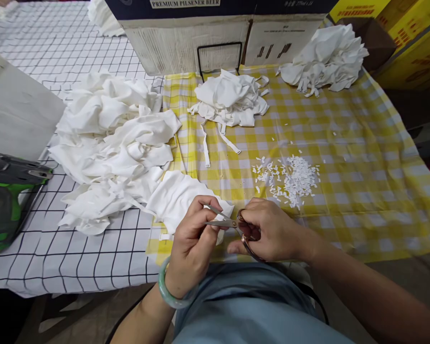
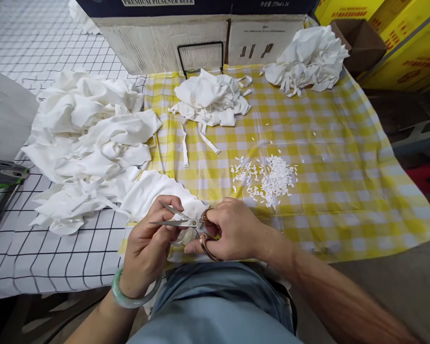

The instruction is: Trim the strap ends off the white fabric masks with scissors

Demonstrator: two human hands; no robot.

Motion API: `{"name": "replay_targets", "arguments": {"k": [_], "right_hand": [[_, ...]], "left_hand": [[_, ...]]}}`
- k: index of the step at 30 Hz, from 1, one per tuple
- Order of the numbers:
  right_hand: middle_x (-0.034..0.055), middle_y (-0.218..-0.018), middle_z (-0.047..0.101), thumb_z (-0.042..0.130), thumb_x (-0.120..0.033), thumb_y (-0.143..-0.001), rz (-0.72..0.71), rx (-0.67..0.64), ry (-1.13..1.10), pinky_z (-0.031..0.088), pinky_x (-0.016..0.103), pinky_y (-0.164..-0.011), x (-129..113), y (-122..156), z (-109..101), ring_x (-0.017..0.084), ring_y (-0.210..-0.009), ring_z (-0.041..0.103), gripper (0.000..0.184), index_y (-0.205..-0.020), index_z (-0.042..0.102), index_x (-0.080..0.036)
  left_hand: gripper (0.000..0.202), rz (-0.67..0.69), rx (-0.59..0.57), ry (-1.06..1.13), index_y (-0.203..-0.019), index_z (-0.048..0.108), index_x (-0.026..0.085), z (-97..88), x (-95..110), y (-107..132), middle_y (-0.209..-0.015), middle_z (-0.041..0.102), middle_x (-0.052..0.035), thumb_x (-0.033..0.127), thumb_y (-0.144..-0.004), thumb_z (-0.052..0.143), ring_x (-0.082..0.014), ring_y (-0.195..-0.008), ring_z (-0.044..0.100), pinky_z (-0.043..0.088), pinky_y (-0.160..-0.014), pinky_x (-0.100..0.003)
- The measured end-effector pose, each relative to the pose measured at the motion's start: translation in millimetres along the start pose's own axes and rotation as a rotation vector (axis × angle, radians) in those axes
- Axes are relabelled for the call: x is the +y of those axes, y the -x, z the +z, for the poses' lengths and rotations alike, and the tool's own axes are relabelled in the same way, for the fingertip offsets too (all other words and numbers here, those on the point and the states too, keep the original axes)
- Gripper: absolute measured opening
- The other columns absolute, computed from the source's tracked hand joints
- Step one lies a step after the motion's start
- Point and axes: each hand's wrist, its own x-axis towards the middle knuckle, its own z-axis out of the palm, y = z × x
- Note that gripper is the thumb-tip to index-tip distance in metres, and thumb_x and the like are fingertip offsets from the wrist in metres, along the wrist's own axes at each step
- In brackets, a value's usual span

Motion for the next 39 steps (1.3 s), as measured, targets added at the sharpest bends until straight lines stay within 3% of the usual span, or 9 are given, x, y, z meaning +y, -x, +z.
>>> {"name": "replay_targets", "arguments": {"k": [11, 17, 20, 25, 29, 32, 35, 37, 39], "right_hand": [[-0.0025, -0.048, 0.049, 0.068, -0.054, -0.078, 0.127, 0.061, 0.057, 0.032, 0.026, -0.056, 18, 27, -3, 0.011, -0.051, 0.04, 0.048, -0.053, 0.047, -0.019], [-0.0022, -0.05, 0.049, 0.063, -0.056, -0.08, 0.378, 0.1, 0.052, 0.028, 0.025, -0.054, 35, 57, -8, 0.01, -0.05, 0.038, 0.048, -0.054, 0.052, -0.017], [-0.0039, -0.049, 0.044, 0.063, -0.058, -0.079, 0.524, 0.129, -0.032, 0.025, 0.025, -0.05, 41, 69, -6, 0.009, -0.049, 0.034, 0.05, -0.053, 0.05, -0.018], [-0.0049, -0.05, 0.044, 0.067, -0.064, -0.074, 0.682, 0.274, -0.404, 0.029, 0.023, -0.047, 49, 80, -4, 0.009, -0.047, 0.037, 0.051, -0.058, 0.049, -0.019], [0.0018, -0.068, 0.058, 0.065, -0.073, -0.07, 0.519, 0.357, -0.584, 0.042, 0.027, -0.055, 49, 77, -12, 0.015, -0.061, 0.053, 0.055, -0.079, 0.06, -0.018], [0.0081, -0.092, 0.066, 0.06, -0.072, -0.076, 0.35, 0.353, -0.611, 0.049, 0.034, -0.079, 44, 64, -11, 0.023, -0.088, 0.063, 0.055, -0.093, 0.065, -0.019], [0.0078, -0.105, 0.066, 0.063, -0.072, -0.074, 0.207, 0.23, -0.767, 0.049, 0.037, -0.09, 33, 47, 1, 0.026, -0.102, 0.062, 0.059, -0.108, 0.064, -0.023], [0.0066, -0.107, 0.065, 0.07, -0.068, -0.07, 0.167, 0.098, -0.875, 0.051, 0.036, -0.085, 24, 36, 10, 0.026, -0.1, 0.063, 0.062, -0.113, 0.061, -0.024], [0.0055, -0.1, 0.066, 0.075, -0.057, -0.071, 0.209, 0.005, -0.851, 0.052, 0.033, -0.079, 18, 26, 17, 0.023, -0.091, 0.064, 0.051, -0.108, 0.063, -0.024]], "left_hand": [[0.023, -0.002, -0.104, 0.018, -0.081, 0.067, 0.018, 22.2, 0, -18, -0.095, 0.055, -0.0086, 0.023, -0.095, 0.049, -0.0209, -0.098, 0.05, 0.043, -0.081, -0.032], [0.026, -0.034, -0.237, -0.028, -0.075, 0.064, 0.016, 51.1, -1, -39, -0.092, 0.055, -0.0075, 0.018, -0.094, 0.047, -0.0184, -0.095, 0.052, 0.042, -0.082, -0.029], [0.027, -0.063, -0.291, -0.024, -0.072, 0.062, 0.016, 62.5, -5, -45, -0.092, 0.055, -0.0076, 0.019, -0.094, 0.047, -0.0186, -0.098, 0.052, 0.042, -0.084, -0.029], [0.03, -0.149, -0.328, 0.025, -0.07, 0.061, 0.016, 67.1, -13, -49, -0.093, 0.054, -0.0071, 0.024, -0.095, 0.047, -0.0186, -0.097, 0.052, 0.041, -0.089, -0.031], [0.03, -0.181, -0.31, 0.038, -0.073, 0.063, 0.016, 55.2, -8, -45, -0.097, 0.053, -0.0074, 0.025, -0.096, 0.047, -0.0193, -0.101, 0.053, 0.041, -0.094, -0.032], [0.029, -0.147, -0.346, 0.085, -0.072, 0.062, 0.015, 42.8, 7, -33, -0.098, 0.054, -0.0082, 0.023, -0.095, 0.048, -0.0199, -0.102, 0.055, 0.044, -0.095, -0.033], [0.022, -0.036, -0.394, 0.109, -0.08, 0.063, 0.015, 33.6, 23, -14, -0.103, 0.056, -0.0108, 0.015, -0.094, 0.046, -0.0237, -0.116, 0.054, 0.043, -0.103, -0.038], [0.018, 0.049, -0.381, 0.061, -0.087, 0.062, 0.015, 25.6, 28, -4, -0.111, 0.057, -0.0132, 0.011, -0.093, 0.046, -0.0256, -0.126, 0.05, 0.042, -0.107, -0.04], [0.015, 0.083, -0.324, -0.021, -0.091, 0.062, 0.015, 9.8, 27, 3, -0.115, 0.059, -0.0136, 0.01, -0.092, 0.048, -0.0243, -0.124, 0.052, 0.045, -0.105, -0.038]]}}
